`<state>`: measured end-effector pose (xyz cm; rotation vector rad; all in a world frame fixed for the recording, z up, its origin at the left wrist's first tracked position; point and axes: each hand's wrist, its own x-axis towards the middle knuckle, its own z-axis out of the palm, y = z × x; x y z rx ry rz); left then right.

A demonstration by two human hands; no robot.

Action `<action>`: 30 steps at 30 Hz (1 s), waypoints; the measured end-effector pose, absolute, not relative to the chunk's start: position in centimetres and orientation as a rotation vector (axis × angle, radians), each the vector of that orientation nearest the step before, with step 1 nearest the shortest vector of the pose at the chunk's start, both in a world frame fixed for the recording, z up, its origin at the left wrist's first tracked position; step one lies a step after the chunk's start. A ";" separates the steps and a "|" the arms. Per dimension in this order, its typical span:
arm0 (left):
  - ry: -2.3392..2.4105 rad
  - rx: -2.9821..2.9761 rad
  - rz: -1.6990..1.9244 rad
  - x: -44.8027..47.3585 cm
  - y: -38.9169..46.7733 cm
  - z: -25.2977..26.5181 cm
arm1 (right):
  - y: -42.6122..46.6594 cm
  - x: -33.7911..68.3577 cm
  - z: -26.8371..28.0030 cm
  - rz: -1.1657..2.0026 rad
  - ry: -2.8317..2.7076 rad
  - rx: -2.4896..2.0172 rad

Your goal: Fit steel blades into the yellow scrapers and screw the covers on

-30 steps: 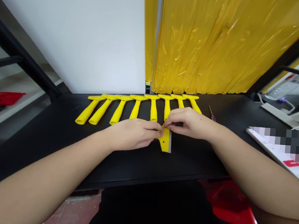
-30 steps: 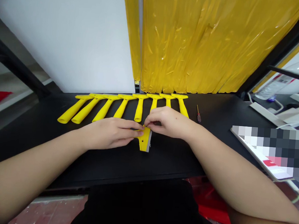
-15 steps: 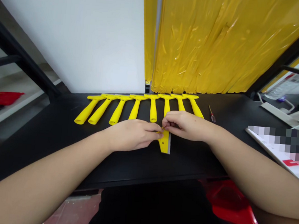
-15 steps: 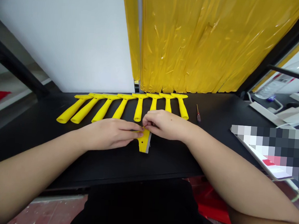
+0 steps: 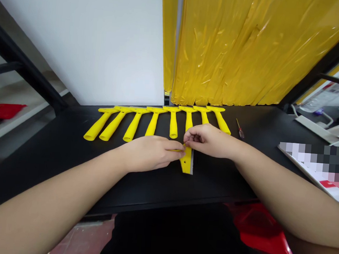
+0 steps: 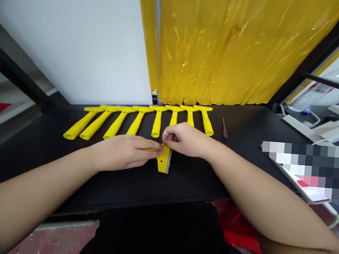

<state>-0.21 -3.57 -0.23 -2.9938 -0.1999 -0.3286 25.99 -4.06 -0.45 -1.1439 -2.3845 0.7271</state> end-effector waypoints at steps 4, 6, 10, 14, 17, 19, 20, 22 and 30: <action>-0.183 -2.992 -0.333 -0.2 -3.5 -0.3 | -4.0 26.0 -0.4 0.757 -2.388 -1.140; -0.185 -3.009 -0.342 -0.2 -3.5 -0.4 | -4.0 26.0 -0.3 0.721 -2.430 -1.106; -0.200 -3.035 -0.350 -0.3 -3.5 -0.4 | -3.9 26.0 -0.2 0.680 -2.462 -1.083; -0.204 -3.022 -0.327 -0.3 -3.6 -0.2 | -3.9 26.0 -0.4 0.742 -2.403 -1.116; -0.195 -3.024 -0.319 -0.2 -3.7 -0.1 | -3.9 26.0 -0.5 0.813 -2.348 -1.142; -0.190 -3.024 -0.319 -0.1 -3.7 -0.1 | -3.9 26.0 -0.5 0.842 -2.337 -1.162; -0.193 -3.024 -0.317 -0.1 -3.7 -0.1 | -3.9 26.1 -0.5 0.853 -2.337 -1.170; -0.204 -3.026 -0.306 0.0 -3.8 -0.2 | -3.9 26.1 -0.5 0.877 -2.335 -1.178; -0.199 -3.014 -0.293 0.0 -3.8 -0.2 | -3.7 26.1 -0.3 0.995 -2.257 -1.237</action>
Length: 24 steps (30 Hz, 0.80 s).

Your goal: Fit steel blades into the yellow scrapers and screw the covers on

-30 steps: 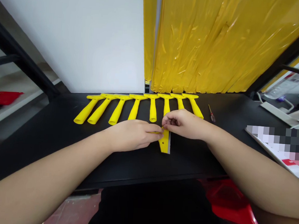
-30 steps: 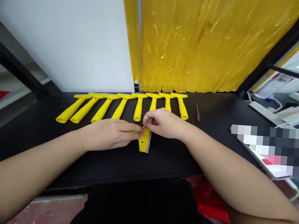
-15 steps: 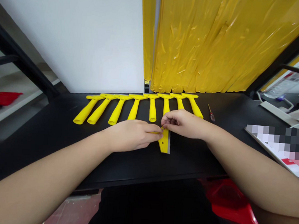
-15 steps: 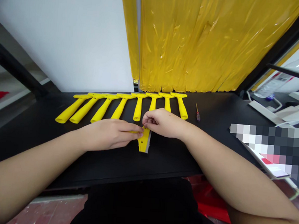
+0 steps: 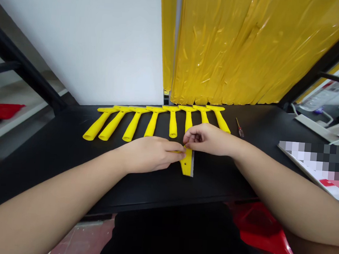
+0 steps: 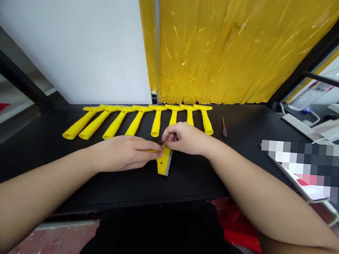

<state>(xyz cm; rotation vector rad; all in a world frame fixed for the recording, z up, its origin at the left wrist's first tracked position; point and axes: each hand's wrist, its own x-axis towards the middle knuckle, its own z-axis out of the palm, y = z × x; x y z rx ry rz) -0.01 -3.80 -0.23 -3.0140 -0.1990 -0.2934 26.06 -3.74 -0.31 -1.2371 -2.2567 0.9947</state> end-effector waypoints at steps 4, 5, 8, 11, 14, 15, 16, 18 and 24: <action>-0.198 -3.016 -0.294 0.0 -3.7 -0.3 | -3.7 26.1 -0.5 0.978 -2.253 -1.220; -0.201 -3.020 -0.295 0.0 -3.7 -0.3 | -3.7 26.1 -0.5 0.964 -2.257 -1.208; -0.203 -3.036 -0.306 -0.1 -3.7 -0.3 | -3.9 26.1 -0.5 0.920 -2.278 -1.147; -0.209 -3.041 -0.344 -0.2 -3.7 -0.2 | -3.9 26.2 -0.3 0.865 -2.265 -1.085; -0.262 -3.015 -0.384 -0.4 -3.8 -0.1 | -3.8 26.6 -0.1 0.820 -2.140 -1.071; -0.290 -3.002 -0.393 -0.5 -3.7 -0.1 | -3.7 26.8 0.0 0.849 -2.083 -1.071; -0.322 -2.991 -0.401 -0.5 -3.7 -0.1 | -3.6 26.9 0.0 0.907 -2.025 -1.068; -0.378 -2.969 -0.420 -0.6 -3.6 -0.1 | -3.4 27.1 0.0 1.069 -1.926 -1.046; -0.486 -2.909 -0.465 -0.5 -3.4 -0.4 | -3.2 27.0 -0.6 1.350 -1.827 -0.982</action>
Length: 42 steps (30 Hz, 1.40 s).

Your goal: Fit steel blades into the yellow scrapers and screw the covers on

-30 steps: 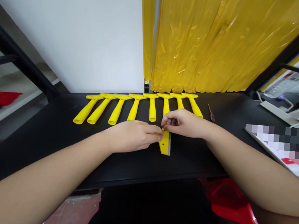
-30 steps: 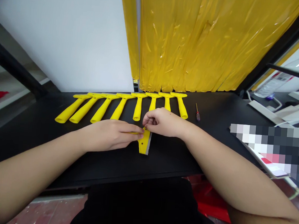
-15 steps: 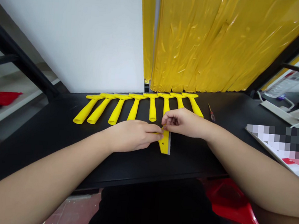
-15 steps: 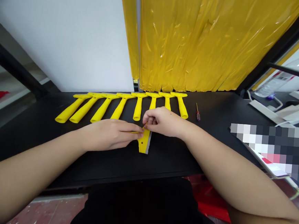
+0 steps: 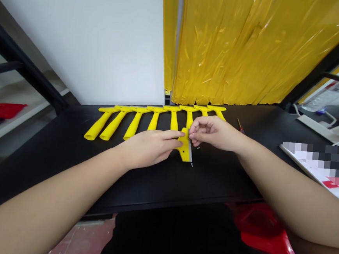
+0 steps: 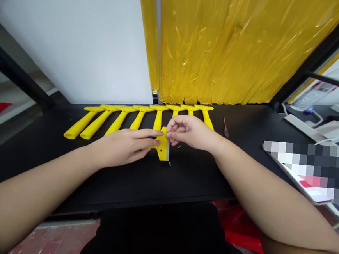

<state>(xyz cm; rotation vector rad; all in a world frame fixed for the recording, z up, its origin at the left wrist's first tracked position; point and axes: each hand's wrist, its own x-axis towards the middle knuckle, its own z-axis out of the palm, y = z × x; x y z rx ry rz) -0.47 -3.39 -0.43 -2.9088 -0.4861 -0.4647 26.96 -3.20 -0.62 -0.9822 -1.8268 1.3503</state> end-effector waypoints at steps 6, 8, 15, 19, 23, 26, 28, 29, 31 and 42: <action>-0.580 -2.872 -0.457 -0.4 -3.3 -0.5 | -4.1 26.6 -0.5 1.122 -2.072 -0.977; -0.592 -2.875 -0.443 -0.3 -3.2 -0.4 | -4.4 26.4 -0.3 0.938 -2.184 -0.954; -0.609 -2.942 -0.417 -0.1 -3.3 -0.1 | -5.2 25.7 0.2 0.730 -2.347 -0.896; -0.615 -2.960 -0.425 0.1 -3.4 -0.1 | -5.1 25.5 0.2 0.752 -2.338 -0.890; -0.609 -2.978 -0.408 0.2 -3.5 -0.1 | -5.0 25.2 0.0 0.829 -2.279 -0.905; -0.604 -2.968 -0.407 0.3 -3.5 -0.2 | -4.8 25.1 -0.3 0.865 -2.232 -0.913; -0.602 -2.965 -0.413 0.3 -3.5 -0.2 | -4.6 25.2 -0.6 0.851 -2.216 -0.905; -0.601 -2.962 -0.416 0.2 -3.5 -0.3 | -4.5 25.2 -0.7 0.829 -2.214 -0.900; -0.604 -2.952 -0.422 0.2 -3.6 -0.3 | -4.2 25.3 -0.9 0.783 -2.219 -0.899; -0.623 -2.947 -0.407 0.4 -3.7 -0.4 | -4.2 24.9 -1.3 0.689 -2.232 -0.981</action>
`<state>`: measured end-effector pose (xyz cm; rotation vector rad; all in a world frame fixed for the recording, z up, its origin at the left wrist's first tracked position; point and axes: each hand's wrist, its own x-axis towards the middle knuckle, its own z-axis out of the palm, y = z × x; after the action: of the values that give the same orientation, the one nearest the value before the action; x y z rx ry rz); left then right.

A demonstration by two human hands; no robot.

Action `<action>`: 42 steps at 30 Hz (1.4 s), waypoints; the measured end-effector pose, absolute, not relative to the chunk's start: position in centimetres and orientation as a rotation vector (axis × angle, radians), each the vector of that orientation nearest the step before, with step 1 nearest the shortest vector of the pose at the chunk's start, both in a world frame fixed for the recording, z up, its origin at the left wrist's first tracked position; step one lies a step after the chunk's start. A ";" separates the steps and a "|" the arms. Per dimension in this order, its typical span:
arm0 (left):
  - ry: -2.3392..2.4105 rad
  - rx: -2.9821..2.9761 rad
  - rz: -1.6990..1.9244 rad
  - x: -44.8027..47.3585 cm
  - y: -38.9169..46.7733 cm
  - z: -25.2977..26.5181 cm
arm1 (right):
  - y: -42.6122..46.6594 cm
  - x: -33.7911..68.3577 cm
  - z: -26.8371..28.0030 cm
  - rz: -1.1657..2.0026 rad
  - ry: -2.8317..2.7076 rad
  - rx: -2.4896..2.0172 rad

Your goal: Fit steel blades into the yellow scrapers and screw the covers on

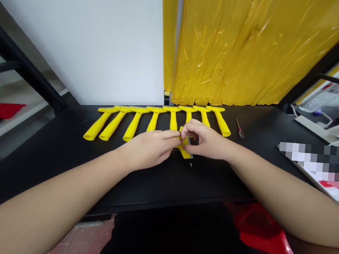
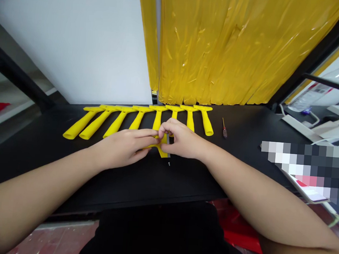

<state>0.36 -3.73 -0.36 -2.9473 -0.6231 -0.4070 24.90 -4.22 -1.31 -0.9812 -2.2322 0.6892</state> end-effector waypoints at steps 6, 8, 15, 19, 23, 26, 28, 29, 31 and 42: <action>-0.671 -2.956 -0.452 0.3 -3.7 -0.4 | -4.4 24.5 -1.5 0.660 -2.203 -1.042; -0.678 -2.942 -0.491 0.3 -3.7 -0.4 | -4.4 24.5 -1.6 0.700 -2.161 -1.078; -0.730 -2.886 -0.569 0.4 -3.8 -0.5 | -4.2 24.0 -2.6 0.906 -1.915 -1.114; -0.742 -2.852 -0.610 0.4 -3.8 -0.6 | -4.2 23.6 -2.5 1.032 -1.778 -1.082; -0.726 -2.811 -0.638 0.3 -3.8 -0.6 | -4.4 23.7 -1.6 1.215 -1.667 -1.072; -0.719 -2.787 -0.668 0.3 -3.8 -0.5 | -4.4 23.9 -1.1 1.285 -1.584 -1.021; -0.718 -2.771 -0.677 0.3 -3.9 -0.4 | -4.4 24.0 -0.9 1.334 -1.540 -0.994; -0.718 -2.765 -0.675 0.2 -3.9 -0.4 | -4.4 24.0 -0.9 1.373 -1.521 -0.987; -0.713 -2.758 -0.658 0.2 -3.8 -0.3 | -4.4 24.0 -0.9 1.456 -1.494 -0.983; -0.669 -2.723 -0.632 0.2 -3.9 -0.4 | -4.3 23.9 -1.4 1.590 -1.527 -0.914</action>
<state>0.18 -3.87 -0.36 -2.7227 -0.6688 -0.6321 23.92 -4.25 -1.40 -0.9142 -1.5268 1.5902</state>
